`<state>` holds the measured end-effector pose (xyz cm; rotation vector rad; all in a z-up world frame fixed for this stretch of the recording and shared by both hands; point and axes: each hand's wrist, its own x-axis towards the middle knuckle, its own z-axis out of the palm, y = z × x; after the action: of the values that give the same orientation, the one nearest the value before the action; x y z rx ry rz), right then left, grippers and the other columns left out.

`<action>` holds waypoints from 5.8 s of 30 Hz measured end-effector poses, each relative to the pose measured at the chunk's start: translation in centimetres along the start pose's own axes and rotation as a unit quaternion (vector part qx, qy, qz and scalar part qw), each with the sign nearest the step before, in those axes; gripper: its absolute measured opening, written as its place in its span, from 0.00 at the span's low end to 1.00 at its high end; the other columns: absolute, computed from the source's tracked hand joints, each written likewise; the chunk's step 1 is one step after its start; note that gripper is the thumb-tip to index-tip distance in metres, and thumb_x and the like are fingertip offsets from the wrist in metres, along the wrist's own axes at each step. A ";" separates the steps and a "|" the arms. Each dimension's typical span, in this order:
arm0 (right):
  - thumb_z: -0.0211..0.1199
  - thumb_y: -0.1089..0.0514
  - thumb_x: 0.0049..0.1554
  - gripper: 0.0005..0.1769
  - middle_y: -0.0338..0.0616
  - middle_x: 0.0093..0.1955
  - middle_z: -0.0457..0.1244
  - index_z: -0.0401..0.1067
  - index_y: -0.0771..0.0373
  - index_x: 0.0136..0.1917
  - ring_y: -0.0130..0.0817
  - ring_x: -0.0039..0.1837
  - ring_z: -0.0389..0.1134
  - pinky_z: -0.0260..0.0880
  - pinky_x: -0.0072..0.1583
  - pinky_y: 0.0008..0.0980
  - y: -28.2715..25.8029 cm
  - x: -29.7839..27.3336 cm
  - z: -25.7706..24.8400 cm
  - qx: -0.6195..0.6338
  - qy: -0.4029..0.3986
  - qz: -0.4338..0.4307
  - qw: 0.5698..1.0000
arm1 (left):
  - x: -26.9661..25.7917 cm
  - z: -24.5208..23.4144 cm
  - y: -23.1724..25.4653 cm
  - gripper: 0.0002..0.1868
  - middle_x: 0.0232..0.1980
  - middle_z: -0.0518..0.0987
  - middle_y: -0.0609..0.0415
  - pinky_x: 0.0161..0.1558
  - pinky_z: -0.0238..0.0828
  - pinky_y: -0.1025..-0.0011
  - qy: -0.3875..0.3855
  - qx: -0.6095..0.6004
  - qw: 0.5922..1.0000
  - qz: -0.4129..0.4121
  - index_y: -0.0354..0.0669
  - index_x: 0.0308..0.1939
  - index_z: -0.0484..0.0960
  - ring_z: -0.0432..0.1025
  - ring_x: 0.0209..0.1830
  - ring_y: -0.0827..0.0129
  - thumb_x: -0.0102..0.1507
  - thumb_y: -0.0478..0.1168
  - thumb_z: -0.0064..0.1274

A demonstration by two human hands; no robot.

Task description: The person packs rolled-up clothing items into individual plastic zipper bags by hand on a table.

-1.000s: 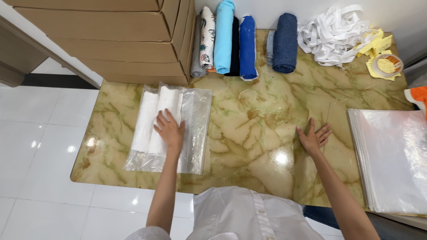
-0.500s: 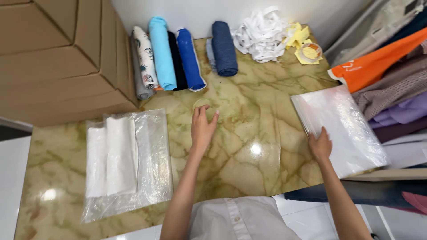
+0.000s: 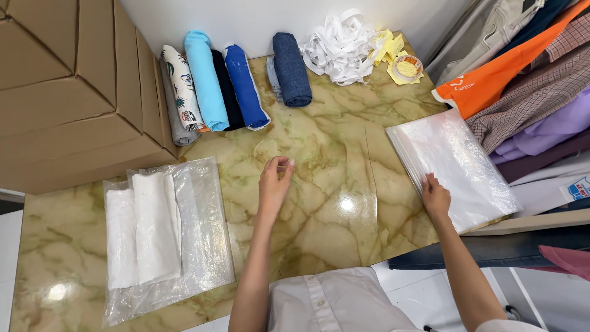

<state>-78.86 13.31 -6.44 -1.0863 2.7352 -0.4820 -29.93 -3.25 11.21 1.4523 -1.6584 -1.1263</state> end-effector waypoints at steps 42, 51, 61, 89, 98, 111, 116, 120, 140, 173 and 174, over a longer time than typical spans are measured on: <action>0.58 0.67 0.59 0.13 0.68 0.51 0.67 0.63 0.71 0.57 0.73 0.53 0.70 0.70 0.53 0.68 -14.2 -6.8 -6.7 0.077 0.022 -0.160 0.984 | -1.1 5.6 -3.6 0.19 0.50 0.82 0.44 0.51 0.75 0.56 -0.116 -0.048 0.992 -0.007 0.45 0.56 0.80 0.79 0.51 0.53 0.69 0.53 0.52; 0.56 0.47 0.66 0.10 0.26 0.29 0.55 0.64 0.53 0.52 0.17 0.28 0.56 0.48 0.27 0.14 -33.8 -16.1 -3.4 0.555 -0.387 -0.056 0.734 | -5.2 1.0 3.1 0.52 0.68 0.70 0.34 0.63 0.65 0.41 -0.131 -0.312 0.920 -0.197 0.44 0.77 0.57 0.67 0.69 0.42 0.65 0.79 0.19; 0.58 0.46 0.65 0.27 0.40 0.50 0.63 0.58 0.55 0.73 0.26 0.35 0.63 0.68 0.33 0.27 -23.4 -6.9 -3.8 0.565 -0.300 -0.011 0.769 | -4.5 -3.0 -1.1 0.64 0.81 0.46 0.34 0.77 0.39 0.44 -0.042 -0.237 0.925 -0.295 0.43 0.81 0.40 0.43 0.81 0.40 0.57 0.82 0.44; 0.60 0.53 0.63 0.12 0.49 0.40 0.70 0.75 0.62 0.54 0.36 0.41 0.73 0.78 0.42 0.36 -21.6 -7.5 10.4 0.369 -0.256 -0.006 0.893 | -3.8 -0.5 -9.9 0.39 0.77 0.48 0.36 0.71 0.31 0.40 0.049 0.367 0.925 -0.084 0.43 0.73 0.61 0.42 0.78 0.45 0.63 0.51 0.57; 0.56 0.51 0.65 0.22 0.47 0.55 0.69 0.72 0.68 0.65 0.37 0.53 0.72 0.76 0.52 0.39 -25.7 -12.9 0.8 0.438 -0.401 0.073 0.802 | -3.1 0.0 -11.6 0.26 0.69 0.64 0.46 0.67 0.54 0.43 -0.013 0.192 0.979 -0.071 0.49 0.67 0.71 0.61 0.71 0.50 0.69 0.55 0.49; 0.69 0.57 0.54 0.09 0.32 0.43 0.64 0.75 0.57 0.48 0.28 0.41 0.72 0.74 0.42 0.25 -29.6 -13.4 0.4 0.540 -0.296 0.086 0.783 | -7.0 -0.5 5.0 0.37 0.47 0.73 0.43 0.49 0.73 0.50 -0.324 0.067 0.942 0.062 0.41 0.41 0.70 0.74 0.50 0.46 0.44 0.63 0.68; 0.67 0.54 0.58 0.09 0.35 0.41 0.64 0.70 0.58 0.46 0.30 0.40 0.70 0.72 0.39 0.30 -25.5 -10.3 4.8 0.561 -0.345 0.126 0.742 | -6.9 1.7 3.7 0.21 0.43 0.72 0.46 0.43 0.75 0.59 -0.275 -0.007 0.933 0.231 0.39 0.43 0.72 0.76 0.43 0.49 0.55 0.43 0.65; 0.62 0.46 0.62 0.14 0.32 0.36 0.61 0.66 0.57 0.45 0.25 0.36 0.67 0.65 0.34 0.21 -29.4 -14.7 -4.6 0.477 -0.435 0.096 0.758 | -6.2 3.3 2.0 0.07 0.37 0.75 0.59 0.40 0.77 0.73 -0.123 0.007 0.952 0.279 0.47 0.41 0.77 0.79 0.40 0.63 0.62 0.36 0.60; 0.55 0.58 0.56 0.08 0.28 0.31 0.38 0.62 0.59 0.36 0.16 0.28 0.39 0.39 0.27 0.14 -31.4 -17.8 -3.9 0.465 -0.435 0.019 0.771 | -4.9 3.4 -2.6 0.09 0.29 0.67 0.64 0.39 0.70 0.75 0.043 0.244 0.885 0.393 0.54 0.32 0.73 0.69 0.37 0.70 0.68 0.44 0.50; 0.51 0.20 0.55 0.49 0.61 0.71 0.59 0.53 0.48 0.78 0.60 0.68 0.64 0.63 0.66 0.61 -37.7 -15.1 -0.2 0.586 -0.544 0.122 0.588 | -7.0 -1.3 -0.6 0.05 0.50 0.80 0.53 0.47 0.66 0.82 -0.083 -0.495 0.865 0.017 0.48 0.41 0.73 0.72 0.48 0.76 0.69 0.41 0.52; 0.51 0.22 0.57 0.42 0.61 0.71 0.60 0.61 0.47 0.74 0.58 0.67 0.66 0.66 0.66 0.56 -36.8 -14.0 2.7 0.651 -0.549 0.142 0.505 | -6.9 -0.6 -0.8 0.06 0.46 0.78 0.58 0.42 0.68 0.84 -0.115 -0.502 0.857 -0.002 0.48 0.41 0.72 0.71 0.41 0.79 0.69 0.40 0.54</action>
<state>-44.57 -2.85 4.36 -0.1930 0.7813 -0.9973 -27.94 3.42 11.18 0.6396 -0.8834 -1.8275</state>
